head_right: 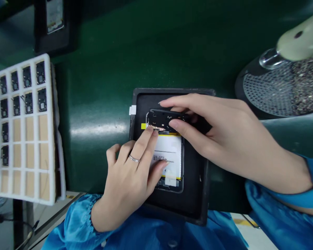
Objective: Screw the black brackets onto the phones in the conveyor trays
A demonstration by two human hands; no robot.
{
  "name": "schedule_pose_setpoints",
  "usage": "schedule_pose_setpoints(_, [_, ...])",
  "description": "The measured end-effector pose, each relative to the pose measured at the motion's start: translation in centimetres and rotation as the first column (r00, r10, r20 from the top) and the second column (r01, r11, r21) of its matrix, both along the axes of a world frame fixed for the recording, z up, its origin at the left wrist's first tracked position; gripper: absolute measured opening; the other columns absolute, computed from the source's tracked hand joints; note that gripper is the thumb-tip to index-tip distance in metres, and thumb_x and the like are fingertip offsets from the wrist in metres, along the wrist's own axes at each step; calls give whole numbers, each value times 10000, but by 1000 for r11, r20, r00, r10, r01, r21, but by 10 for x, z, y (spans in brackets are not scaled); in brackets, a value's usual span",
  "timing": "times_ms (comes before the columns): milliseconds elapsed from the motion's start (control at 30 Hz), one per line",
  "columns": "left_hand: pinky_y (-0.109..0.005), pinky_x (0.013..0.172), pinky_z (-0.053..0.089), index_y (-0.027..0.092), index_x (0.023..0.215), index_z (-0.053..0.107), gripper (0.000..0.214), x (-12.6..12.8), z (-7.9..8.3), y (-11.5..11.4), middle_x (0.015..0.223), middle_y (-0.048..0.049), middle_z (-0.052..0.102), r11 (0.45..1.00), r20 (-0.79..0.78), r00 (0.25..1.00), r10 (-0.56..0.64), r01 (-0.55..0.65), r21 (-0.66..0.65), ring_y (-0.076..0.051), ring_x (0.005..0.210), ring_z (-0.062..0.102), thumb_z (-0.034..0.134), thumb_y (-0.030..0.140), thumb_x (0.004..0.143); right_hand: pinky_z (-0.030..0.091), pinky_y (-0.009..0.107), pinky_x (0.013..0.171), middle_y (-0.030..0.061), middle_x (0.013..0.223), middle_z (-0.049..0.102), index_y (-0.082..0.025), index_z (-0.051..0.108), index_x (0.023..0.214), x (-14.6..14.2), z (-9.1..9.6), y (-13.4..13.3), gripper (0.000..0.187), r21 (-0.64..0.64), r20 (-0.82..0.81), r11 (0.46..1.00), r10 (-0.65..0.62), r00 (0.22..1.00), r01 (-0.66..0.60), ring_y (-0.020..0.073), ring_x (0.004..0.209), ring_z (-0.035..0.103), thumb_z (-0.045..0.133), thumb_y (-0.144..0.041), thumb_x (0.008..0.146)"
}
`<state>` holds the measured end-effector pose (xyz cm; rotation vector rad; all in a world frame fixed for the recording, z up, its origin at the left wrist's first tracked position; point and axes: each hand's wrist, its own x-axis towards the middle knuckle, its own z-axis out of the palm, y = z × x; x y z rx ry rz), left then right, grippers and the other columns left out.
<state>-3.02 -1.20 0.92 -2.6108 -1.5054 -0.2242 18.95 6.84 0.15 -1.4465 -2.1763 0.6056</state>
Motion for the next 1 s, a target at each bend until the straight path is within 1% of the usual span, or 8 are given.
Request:
schedule_pose_setpoints(100, [-458, 848, 590, 155, 1514, 775, 516, -2, 5, 3, 1615, -36, 744, 999, -21, 999, -43, 43, -4, -242, 994, 757, 379, 357, 1252, 449, 198, 559, -68, 1212, 677, -353, 547, 1323, 0, 1, -1, 380, -3, -3, 1000, -1, 1000, 1, 54, 833, 631, 457, -496, 984])
schedule_pose_setpoints(200, [-446, 874, 591, 165, 1528, 763, 471, -6, 7, 7, 1579, -49, 772, 996, -33, 995, -89, 90, 6, -217, 977, 752, 413, 324, 1256, 450, 211, 567, -64, 1170, 681, -362, 544, 1327, 0, 2, -2, 379, -10, -2, 1000, -8, 1000, 8, 58, 818, 639, 467, -494, 980])
schedule_pose_setpoints(300, [-420, 865, 592, 166, 1503, 781, 454, -9, 8, 11, 1547, -47, 794, 991, -53, 990, -132, 134, 28, -200, 955, 749, 429, 321, 1261, 443, 223, 562, -64, 1188, 682, -366, 540, 1335, 0, 2, -2, 384, -15, 9, 1000, -5, 1000, 5, 60, 792, 645, 456, -501, 986])
schedule_pose_setpoints(433, [-388, 863, 605, 132, 1514, 776, 450, -8, 8, 15, 1488, -76, 826, 981, -100, 978, -182, 188, 55, -201, 913, 749, 513, 382, 1248, 415, 217, 535, -64, 1270, 667, -361, 529, 1349, 0, 2, -1, 388, -19, 16, 1000, 8, 1000, -7, 51, 762, 628, 436, -497, 998])
schedule_pose_setpoints(567, [-369, 863, 604, 133, 1526, 775, 500, -7, 8, 17, 1462, -105, 833, 969, -138, 966, -220, 233, 87, -209, 886, 753, 568, 476, 1227, 423, 197, 535, -63, 1207, 673, -369, 528, 1346, 1, 1, -1, 388, -32, 10, 999, -5, 1000, 6, 59, 834, 647, 450, -504, 991])
schedule_pose_setpoints(667, [-369, 841, 596, 143, 1496, 795, 478, -9, 7, 18, 1457, -97, 837, 973, -97, 973, -209, 217, 83, -203, 884, 749, 579, 469, 1221, 427, 193, 533, -61, 1204, 668, -377, 531, 1343, 0, 1, -1, 388, -39, 12, 999, -15, 1000, 16, 61, 839, 643, 449, -514, 989])
schedule_pose_setpoints(800, [-388, 872, 600, 151, 1485, 797, 464, -12, 4, 15, 1493, -70, 825, 989, 14, 990, -142, 142, 37, -192, 947, 759, 581, 464, 1219, 393, 198, 499, -55, 1144, 685, -367, 542, 1326, -1, 2, 0, 374, -30, 10, 1000, -8, 1000, 8, 60, 790, 639, 442, -503, 992])
schedule_pose_setpoints(1000, [-435, 879, 548, 114, 1497, 773, 486, -8, 0, 8, 1512, -78, 815, 998, 85, 994, -62, 62, 5, -182, 978, 768, 463, 403, 1258, 434, 185, 508, -72, 1162, 676, -369, 536, 1331, -2, 2, -1, 351, -2, 2, 1000, 15, 1000, -15, 49, 853, 663, 464, -450, 996])
